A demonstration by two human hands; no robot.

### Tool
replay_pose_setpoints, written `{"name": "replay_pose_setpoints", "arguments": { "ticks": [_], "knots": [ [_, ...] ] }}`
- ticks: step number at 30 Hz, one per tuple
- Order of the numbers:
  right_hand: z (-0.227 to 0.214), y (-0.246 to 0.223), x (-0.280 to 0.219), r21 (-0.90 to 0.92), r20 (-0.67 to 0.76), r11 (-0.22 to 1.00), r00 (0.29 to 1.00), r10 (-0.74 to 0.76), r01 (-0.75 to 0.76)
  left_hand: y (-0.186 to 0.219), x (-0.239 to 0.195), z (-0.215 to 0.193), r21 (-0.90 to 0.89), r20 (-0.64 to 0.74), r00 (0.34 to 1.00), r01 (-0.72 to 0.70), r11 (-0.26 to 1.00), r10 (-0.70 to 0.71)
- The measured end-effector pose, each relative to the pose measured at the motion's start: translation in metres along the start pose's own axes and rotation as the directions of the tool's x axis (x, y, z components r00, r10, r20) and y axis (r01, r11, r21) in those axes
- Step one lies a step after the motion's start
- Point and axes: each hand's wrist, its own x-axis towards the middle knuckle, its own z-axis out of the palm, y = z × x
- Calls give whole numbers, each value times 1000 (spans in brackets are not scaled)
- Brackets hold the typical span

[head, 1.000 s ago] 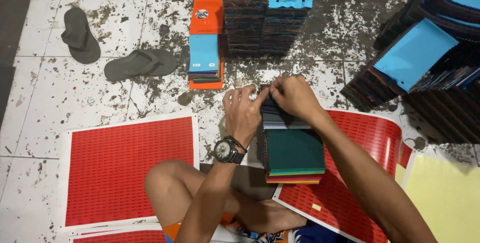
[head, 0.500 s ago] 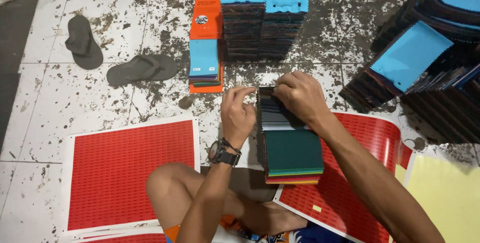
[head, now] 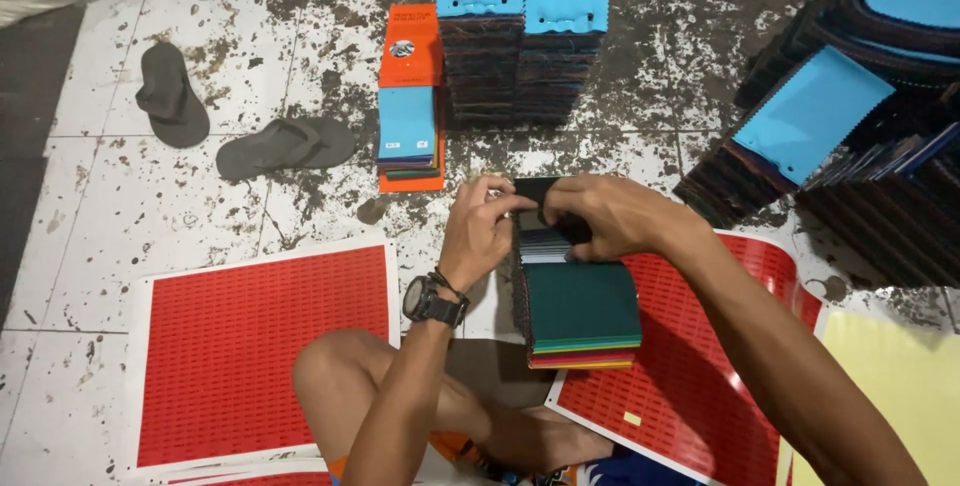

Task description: The person sits on the floor and assembles notebooks by hand. They place small adhesive tabs onto the edges of stacked paper sheets and then attach a blue cover to the stack.

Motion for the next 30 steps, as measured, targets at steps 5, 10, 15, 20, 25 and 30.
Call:
{"name": "replay_pose_setpoints", "arguments": {
  "ticks": [5, 10, 15, 20, 25, 30],
  "knots": [
    [6, 7, -1, 15, 0, 1000, 1000, 12, -12, 5, -4, -3, -47, -14, 1000, 8, 999, -9],
    [28, 30, -21, 151, -470, 929, 851, -235, 339, 29, 1, -19, -108, -41, 999, -24, 994, 20],
    [37, 50, -87, 309, -714, 896, 700, -3, 319, 30, 4, -29, -132, 42, 994, -90, 987, 97],
    [93, 95, -203, 587, -731, 806, 477, 487, 77, 24, 6, -38, -208, 154, 964, -182, 961, 216],
    [222, 149, -282, 811, -389, 457, 245, 888, -366, 48, 17, -59, 88, 282, 938, -234, 968, 201],
    [245, 114, -260, 910, -86, 142, 157, 984, -388, 157, -1, -33, 273, 108, 952, -306, 912, 287]
  ]
}}
